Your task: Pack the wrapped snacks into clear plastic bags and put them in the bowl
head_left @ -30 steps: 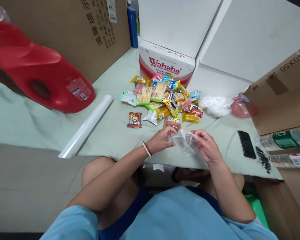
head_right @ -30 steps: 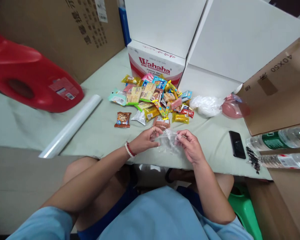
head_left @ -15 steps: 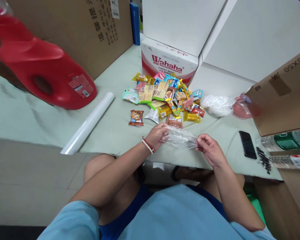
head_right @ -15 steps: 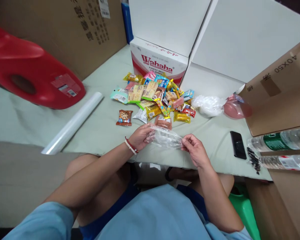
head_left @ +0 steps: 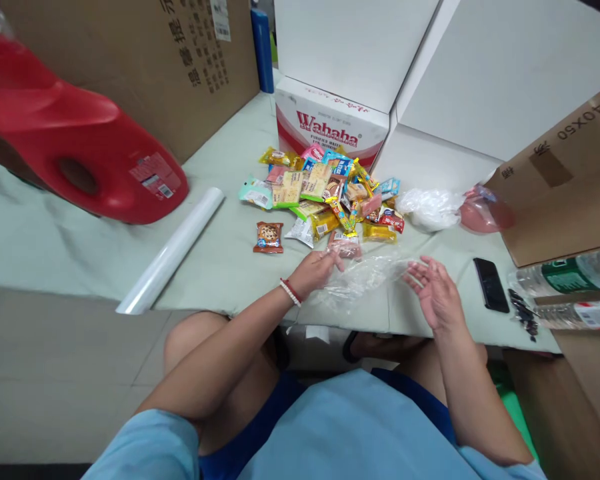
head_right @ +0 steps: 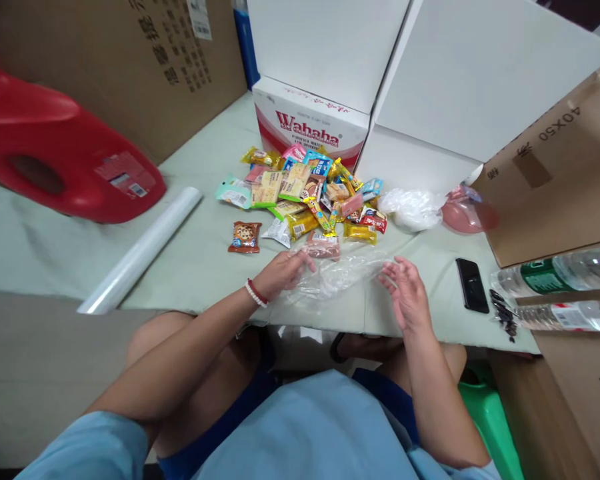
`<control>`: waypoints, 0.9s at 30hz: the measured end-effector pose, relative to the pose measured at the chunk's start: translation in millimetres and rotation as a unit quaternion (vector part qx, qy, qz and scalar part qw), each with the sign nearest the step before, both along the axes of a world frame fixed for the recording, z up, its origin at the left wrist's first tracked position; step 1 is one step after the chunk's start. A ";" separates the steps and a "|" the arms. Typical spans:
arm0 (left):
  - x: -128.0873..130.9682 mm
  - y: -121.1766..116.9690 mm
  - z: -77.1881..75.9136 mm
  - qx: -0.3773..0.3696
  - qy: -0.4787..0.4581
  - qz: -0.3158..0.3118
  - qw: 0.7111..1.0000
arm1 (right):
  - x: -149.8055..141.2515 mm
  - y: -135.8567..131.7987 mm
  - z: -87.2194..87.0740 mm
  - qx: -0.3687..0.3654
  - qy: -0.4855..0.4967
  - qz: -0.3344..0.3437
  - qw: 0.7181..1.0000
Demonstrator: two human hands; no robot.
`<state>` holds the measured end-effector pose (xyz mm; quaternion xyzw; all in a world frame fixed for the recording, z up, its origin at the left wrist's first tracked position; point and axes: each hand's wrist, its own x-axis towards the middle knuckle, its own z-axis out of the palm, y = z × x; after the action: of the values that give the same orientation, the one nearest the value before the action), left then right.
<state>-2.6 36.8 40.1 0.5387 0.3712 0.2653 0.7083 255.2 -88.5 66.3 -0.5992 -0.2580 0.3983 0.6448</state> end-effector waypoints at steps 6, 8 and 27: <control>11.2 -17.1 -4.2 -0.097 -0.040 0.002 0.995 | -59.5 -7.5 -34.0 -0.121 0.146 0.079 0.979; 9.3 -15.1 -3.3 -0.123 -0.044 -0.017 0.991 | -68.6 -2.4 -35.3 -0.122 0.156 0.089 0.976; -1.0 24.2 -27.0 0.122 0.170 0.104 0.972 | -12.8 -7.2 -46.5 -0.083 -0.040 0.039 0.995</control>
<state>-3.6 60.9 13.2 0.6167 0.5051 0.2849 0.5323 242.4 -95.7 19.8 -0.6559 -0.2727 0.4185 0.5659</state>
